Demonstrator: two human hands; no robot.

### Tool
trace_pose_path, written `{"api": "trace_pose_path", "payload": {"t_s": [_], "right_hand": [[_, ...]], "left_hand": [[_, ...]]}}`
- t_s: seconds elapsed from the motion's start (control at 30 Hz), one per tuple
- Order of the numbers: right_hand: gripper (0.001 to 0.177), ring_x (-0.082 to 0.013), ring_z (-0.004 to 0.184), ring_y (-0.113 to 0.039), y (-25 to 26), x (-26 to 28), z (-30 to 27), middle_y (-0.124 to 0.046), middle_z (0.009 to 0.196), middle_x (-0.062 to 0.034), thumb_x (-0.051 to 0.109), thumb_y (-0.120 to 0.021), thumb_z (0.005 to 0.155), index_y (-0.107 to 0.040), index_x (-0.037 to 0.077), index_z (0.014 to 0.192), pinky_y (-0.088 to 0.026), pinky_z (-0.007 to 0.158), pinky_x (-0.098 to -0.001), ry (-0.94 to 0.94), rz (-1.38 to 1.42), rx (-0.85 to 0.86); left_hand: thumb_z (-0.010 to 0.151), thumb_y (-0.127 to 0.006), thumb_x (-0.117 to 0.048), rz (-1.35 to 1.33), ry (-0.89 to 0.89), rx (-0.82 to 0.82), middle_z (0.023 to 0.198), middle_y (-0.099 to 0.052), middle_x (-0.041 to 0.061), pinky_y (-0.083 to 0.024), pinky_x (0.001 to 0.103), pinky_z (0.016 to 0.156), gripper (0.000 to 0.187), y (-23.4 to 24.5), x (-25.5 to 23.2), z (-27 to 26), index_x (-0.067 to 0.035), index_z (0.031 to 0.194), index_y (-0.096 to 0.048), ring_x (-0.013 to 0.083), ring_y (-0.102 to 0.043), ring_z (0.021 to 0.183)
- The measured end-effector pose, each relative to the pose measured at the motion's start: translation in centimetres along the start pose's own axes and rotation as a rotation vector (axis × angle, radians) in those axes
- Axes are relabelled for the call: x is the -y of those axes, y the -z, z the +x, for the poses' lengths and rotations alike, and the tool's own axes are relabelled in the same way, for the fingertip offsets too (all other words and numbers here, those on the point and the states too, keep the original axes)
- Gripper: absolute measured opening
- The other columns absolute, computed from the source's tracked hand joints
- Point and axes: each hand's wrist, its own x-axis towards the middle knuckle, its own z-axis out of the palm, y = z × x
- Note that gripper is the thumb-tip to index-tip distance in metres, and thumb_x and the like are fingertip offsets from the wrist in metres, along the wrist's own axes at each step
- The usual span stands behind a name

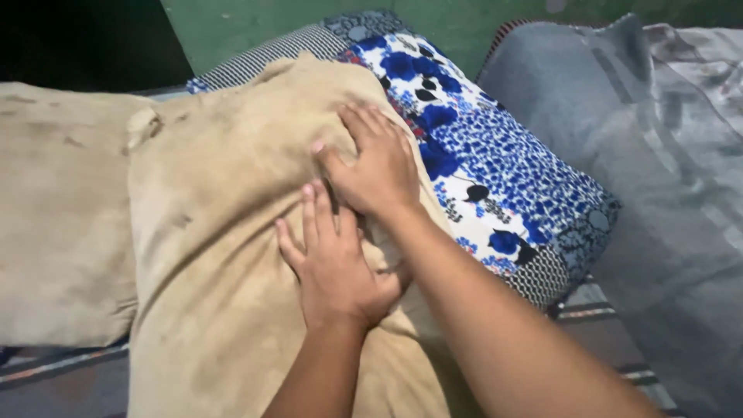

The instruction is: The person folds a beige pillowcase on a bed, smoothing and aligning the edges. They then pick up a patterned cloth, shake it out, and place it on the bed before continuing to fold the pillowcase.

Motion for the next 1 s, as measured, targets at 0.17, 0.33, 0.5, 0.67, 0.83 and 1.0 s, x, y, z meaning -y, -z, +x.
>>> {"api": "trace_pose_path", "payload": {"t_s": [0.17, 0.33, 0.5, 0.67, 0.83, 1.0], "right_hand": [[0.091, -0.0302, 0.156, -0.022, -0.2, -3.3, 1.1, -0.031, 0.166, -0.0129, 0.067, -0.057, 0.09, -0.039, 0.007, 0.156, -0.015, 0.124, -0.0458, 0.009, 0.011, 0.257], [0.08, -0.0281, 0.158, -0.024, -1.2, -4.7, 1.5, -0.036, 0.167, -0.0094, 0.063, -0.052, 0.094, -0.046, 0.012, 0.156, -0.017, 0.127, -0.0433, -0.067, 0.176, 0.211], [0.078, -0.0248, 0.161, -0.022, -1.1, -4.0, 0.6, -0.033, 0.169, -0.0101, 0.058, -0.053, 0.097, -0.041, 0.011, 0.158, -0.019, 0.129, -0.0444, -0.172, 0.177, 0.115], [0.096, -0.0296, 0.162, -0.007, -0.8, -3.1, 0.7, -0.02, 0.171, -0.0163, 0.058, -0.06, 0.092, -0.022, 0.003, 0.162, -0.011, 0.124, -0.0512, -0.081, 0.082, 0.024], [0.106, -0.0292, 0.163, -0.008, -0.5, -2.1, 0.2, -0.017, 0.174, -0.0139, 0.059, -0.062, 0.088, -0.014, 0.006, 0.165, 0.004, 0.123, -0.0618, -0.033, -0.038, -0.032], [0.109, -0.0293, 0.162, -0.009, -0.6, -1.8, 0.1, -0.015, 0.174, -0.0137, 0.059, -0.063, 0.087, -0.008, 0.006, 0.165, 0.004, 0.121, -0.0641, -0.039, -0.04, -0.037]], "left_hand": [[0.084, -0.065, -0.048, -0.054, -0.13, -0.26, 0.128, -0.062, 0.019, -0.033, 0.051, 0.107, 0.059, 0.4, 0.2, 0.7, -0.004, 0.124, -0.062, 0.0332, -0.052, 0.127], [0.089, -0.064, -0.033, 0.013, -0.197, -0.296, 0.095, -0.067, 0.012, -0.044, 0.049, 0.087, 0.029, 1.1, 1.3, 5.6, -0.008, 0.102, -0.067, 0.0312, -0.06, 0.095], [0.083, -0.066, -0.029, 0.072, -0.178, -0.642, 0.104, -0.069, 0.009, -0.042, 0.05, 0.088, 0.035, -0.4, 4.0, 13.8, -0.007, 0.11, -0.07, 0.0296, -0.061, 0.103], [0.085, -0.073, -0.02, 0.016, -0.11, -0.298, 0.097, -0.069, 0.011, -0.045, 0.049, 0.086, 0.014, -0.5, 6.1, 17.6, -0.007, 0.09, -0.071, 0.0335, -0.061, 0.099], [0.084, -0.075, -0.012, -0.058, -0.446, -0.37, 0.088, -0.067, 0.016, -0.049, 0.049, 0.081, 0.013, 2.8, 7.4, 19.5, -0.002, 0.081, -0.068, 0.0378, -0.064, 0.09], [0.088, -0.073, -0.012, -0.141, -0.146, -0.253, 0.086, -0.068, 0.021, -0.049, 0.054, 0.077, 0.013, 2.4, 5.5, 18.4, -0.002, 0.081, -0.069, 0.0422, -0.066, 0.087]]}}
